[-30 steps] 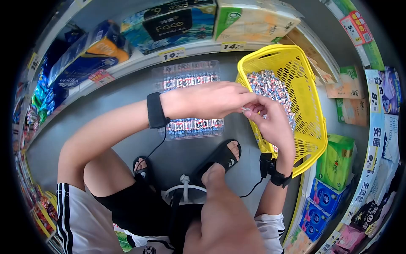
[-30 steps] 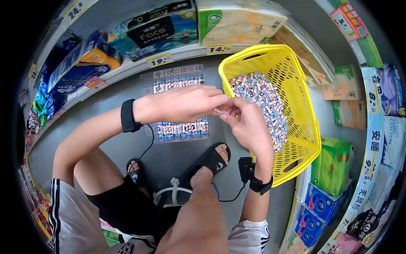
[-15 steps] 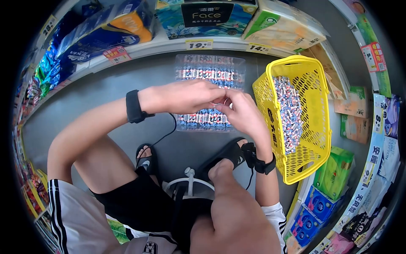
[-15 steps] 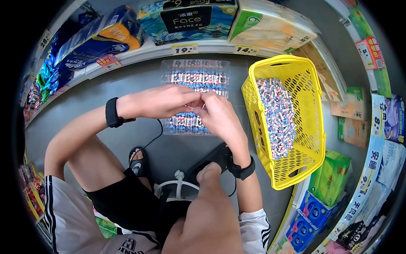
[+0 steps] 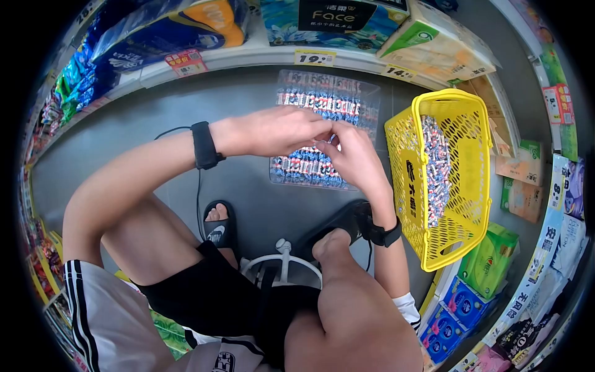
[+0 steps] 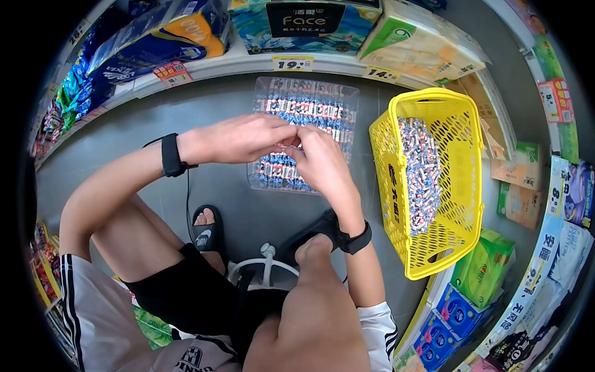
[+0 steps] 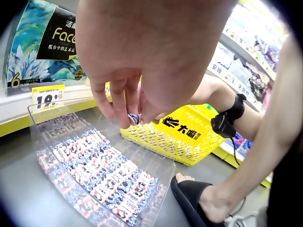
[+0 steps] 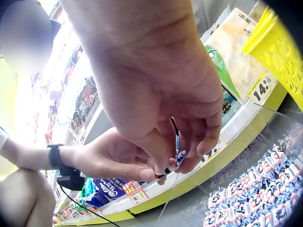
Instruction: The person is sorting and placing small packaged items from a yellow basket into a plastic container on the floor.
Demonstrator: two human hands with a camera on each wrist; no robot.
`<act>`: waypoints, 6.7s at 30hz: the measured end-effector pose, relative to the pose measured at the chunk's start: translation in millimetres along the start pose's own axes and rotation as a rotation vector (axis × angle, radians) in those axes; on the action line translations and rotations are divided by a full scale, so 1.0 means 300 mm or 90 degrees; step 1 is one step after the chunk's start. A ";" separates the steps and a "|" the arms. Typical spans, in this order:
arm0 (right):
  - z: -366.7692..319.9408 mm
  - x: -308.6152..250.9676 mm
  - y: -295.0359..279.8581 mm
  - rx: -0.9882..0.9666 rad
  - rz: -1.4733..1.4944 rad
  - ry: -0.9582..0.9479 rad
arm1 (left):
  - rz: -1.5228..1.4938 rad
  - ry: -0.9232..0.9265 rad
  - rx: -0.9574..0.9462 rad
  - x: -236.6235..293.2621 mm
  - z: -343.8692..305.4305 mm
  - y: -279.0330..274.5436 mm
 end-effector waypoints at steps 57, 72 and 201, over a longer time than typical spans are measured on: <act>0.173 0.489 0.339 0.269 -0.019 0.161 | 0.411 -0.098 -0.272 -0.318 0.043 0.454; 0.153 0.484 0.338 0.300 0.056 0.141 | 0.519 -0.113 -0.284 -0.274 0.076 0.506; -0.389 0.908 -0.504 0.133 0.381 0.434 | 0.305 -0.229 -0.610 0.178 1.215 0.510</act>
Point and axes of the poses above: each hand's wrist, its own z-axis towards the middle knuckle, its own y-axis out of the palm, x = y × z, the point moved 4 cm from there along z, towards the middle knuckle, and after that the axes turned 6 degrees about z, right-handed, at the moved point
